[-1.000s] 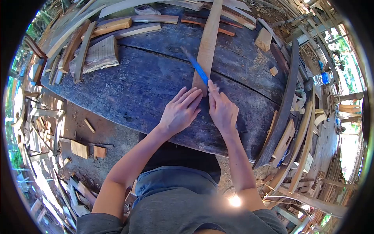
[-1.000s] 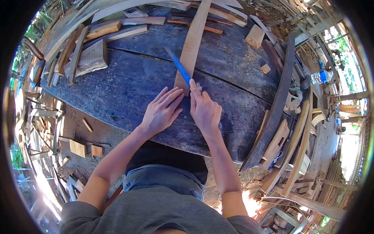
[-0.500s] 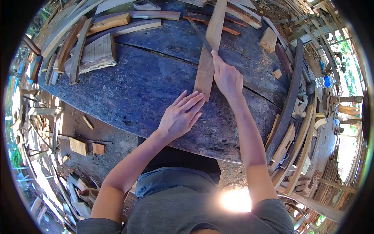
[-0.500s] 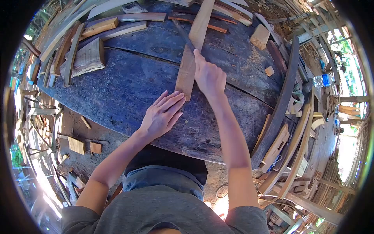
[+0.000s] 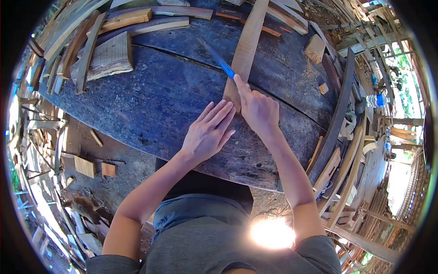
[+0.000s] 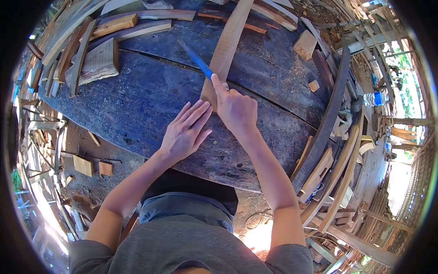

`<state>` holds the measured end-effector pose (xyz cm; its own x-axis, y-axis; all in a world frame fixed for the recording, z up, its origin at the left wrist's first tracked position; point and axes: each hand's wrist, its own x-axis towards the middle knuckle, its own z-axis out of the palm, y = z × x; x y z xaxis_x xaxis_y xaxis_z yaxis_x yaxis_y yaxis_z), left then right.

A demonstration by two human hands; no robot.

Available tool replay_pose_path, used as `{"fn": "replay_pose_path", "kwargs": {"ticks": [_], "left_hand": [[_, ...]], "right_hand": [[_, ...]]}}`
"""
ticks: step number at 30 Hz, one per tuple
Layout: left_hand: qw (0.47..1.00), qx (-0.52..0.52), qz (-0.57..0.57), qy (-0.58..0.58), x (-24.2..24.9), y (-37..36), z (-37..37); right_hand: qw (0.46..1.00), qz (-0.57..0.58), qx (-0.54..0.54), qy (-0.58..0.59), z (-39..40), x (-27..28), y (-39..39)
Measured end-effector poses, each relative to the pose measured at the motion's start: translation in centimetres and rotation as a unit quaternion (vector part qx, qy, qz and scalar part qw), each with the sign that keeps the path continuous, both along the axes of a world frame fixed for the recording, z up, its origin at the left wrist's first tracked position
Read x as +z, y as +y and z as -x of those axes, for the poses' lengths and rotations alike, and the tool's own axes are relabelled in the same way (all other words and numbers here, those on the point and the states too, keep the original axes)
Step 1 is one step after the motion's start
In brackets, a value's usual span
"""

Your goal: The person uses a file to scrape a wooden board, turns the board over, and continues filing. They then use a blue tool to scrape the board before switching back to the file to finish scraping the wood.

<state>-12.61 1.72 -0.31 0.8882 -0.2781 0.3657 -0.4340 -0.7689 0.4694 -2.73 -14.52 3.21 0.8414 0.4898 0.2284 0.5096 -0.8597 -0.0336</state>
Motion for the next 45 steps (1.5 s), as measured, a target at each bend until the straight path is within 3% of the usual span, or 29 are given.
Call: {"fn": "replay_pose_path", "kwargs": {"ticks": [6, 8, 14, 22, 25, 29, 32, 36, 38, 40, 42, 44, 45], "left_hand": [[1.000, 0.002, -0.023, 0.002, 0.6, 0.1, 0.0], [1.000, 0.002, -0.015, 0.008, 0.7, 0.2, -0.2], [1.000, 0.009, -0.027, -0.004, 0.5, 0.1, 0.0], [1.000, 0.008, -0.022, 0.016, 0.3, -0.2, 0.1], [0.999, 0.009, -0.031, 0.011, 0.5, -0.2, 0.1], [0.999, 0.013, -0.043, 0.000, 0.3, -0.1, 0.0], [0.999, 0.016, -0.041, 0.002, 0.4, -0.2, -0.1], [0.999, 0.010, -0.041, 0.010, 0.8, -0.3, 0.1], [0.998, 0.018, -0.059, 0.007, 0.7, -0.2, 0.0], [0.998, 0.020, -0.066, 0.002, 0.6, -0.1, -0.1], [0.997, 0.028, -0.076, 0.004, 0.4, -0.4, 0.0], [0.998, 0.034, -0.057, -0.022, 0.6, -0.9, -0.6], [0.996, 0.073, -0.039, 0.032, 1.7, -1.6, -1.1]], "right_hand": [[1.000, -0.013, -0.011, -0.024, 2.3, -0.1, -0.4], [1.000, 0.014, -0.012, 0.018, 3.0, 0.5, -0.9], [0.999, -0.018, -0.051, -0.008, -4.0, 0.6, 1.8], [0.996, 0.052, -0.030, 0.069, 2.5, 0.9, -0.3], [0.996, -0.004, -0.081, 0.024, -4.3, 0.1, 1.1], [0.999, -0.038, -0.031, -0.008, -3.3, -1.0, -0.4], [0.998, 0.023, -0.031, 0.054, 2.5, 0.2, -1.3], [0.997, 0.033, -0.038, 0.055, -1.0, 0.5, 0.1], [0.995, -0.037, -0.063, 0.064, -4.1, 0.4, 1.3], [0.993, -0.025, -0.081, 0.088, -4.4, 1.0, 1.7], [0.996, -0.071, -0.045, 0.009, -4.4, -0.5, 1.0], [0.995, -0.097, -0.038, 0.004, -2.9, -1.8, 0.1], [0.992, -0.124, -0.029, -0.003, -2.3, -1.8, -0.1]]}}
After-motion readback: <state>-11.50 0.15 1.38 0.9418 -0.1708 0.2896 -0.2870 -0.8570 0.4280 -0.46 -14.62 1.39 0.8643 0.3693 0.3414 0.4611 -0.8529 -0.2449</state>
